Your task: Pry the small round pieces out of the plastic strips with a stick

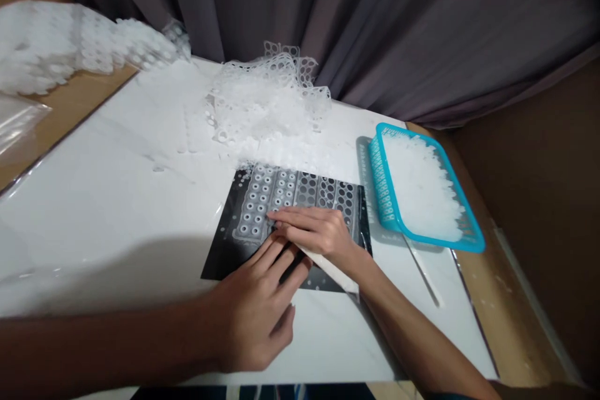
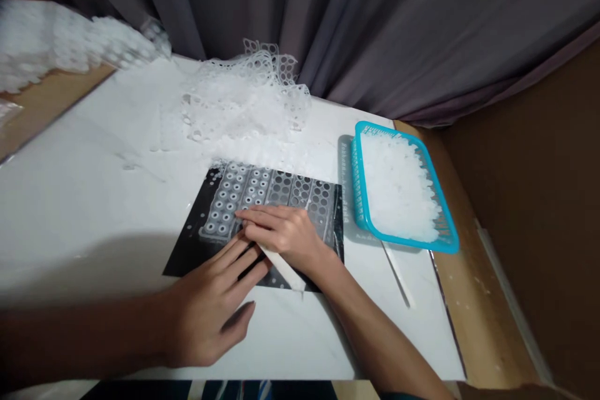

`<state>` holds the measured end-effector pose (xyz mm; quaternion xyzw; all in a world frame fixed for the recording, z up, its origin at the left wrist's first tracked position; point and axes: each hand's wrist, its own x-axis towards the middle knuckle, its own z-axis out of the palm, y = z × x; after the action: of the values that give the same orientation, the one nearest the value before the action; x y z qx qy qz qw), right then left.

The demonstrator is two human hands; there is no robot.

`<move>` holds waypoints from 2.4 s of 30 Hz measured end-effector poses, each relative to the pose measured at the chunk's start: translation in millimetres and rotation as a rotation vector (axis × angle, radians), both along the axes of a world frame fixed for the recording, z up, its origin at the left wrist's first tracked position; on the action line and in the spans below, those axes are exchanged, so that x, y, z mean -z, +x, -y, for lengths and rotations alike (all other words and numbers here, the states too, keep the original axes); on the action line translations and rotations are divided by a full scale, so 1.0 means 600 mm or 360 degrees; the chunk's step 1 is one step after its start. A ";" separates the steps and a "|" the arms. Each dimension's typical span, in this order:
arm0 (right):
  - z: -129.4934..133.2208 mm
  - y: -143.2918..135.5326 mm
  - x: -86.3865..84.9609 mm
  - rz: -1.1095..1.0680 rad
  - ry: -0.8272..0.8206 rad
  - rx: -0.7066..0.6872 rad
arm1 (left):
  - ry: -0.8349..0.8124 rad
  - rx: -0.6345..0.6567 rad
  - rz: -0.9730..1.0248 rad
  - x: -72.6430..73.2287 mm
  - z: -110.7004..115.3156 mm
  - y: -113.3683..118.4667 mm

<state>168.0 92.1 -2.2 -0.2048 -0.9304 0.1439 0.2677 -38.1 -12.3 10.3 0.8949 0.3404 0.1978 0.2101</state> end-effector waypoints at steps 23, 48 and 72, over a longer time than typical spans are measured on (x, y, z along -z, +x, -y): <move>-0.007 -0.041 -0.013 -0.0962 -0.1396 0.0749 | 0.0262 0.0081 -0.0214 0.007 0.001 -0.007; -0.015 0.203 -0.118 -0.0389 0.0298 0.1849 | 0.0369 -0.0049 -0.0172 0.010 -0.004 -0.004; -0.021 -0.001 -0.019 -0.0394 -0.0724 0.0094 | 0.0542 0.0053 -0.0346 0.013 -0.021 -0.008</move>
<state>167.3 104.8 9.3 -0.2678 -0.8279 0.3655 0.3306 -42.7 0.6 2.3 0.9391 0.3080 0.1513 0.0209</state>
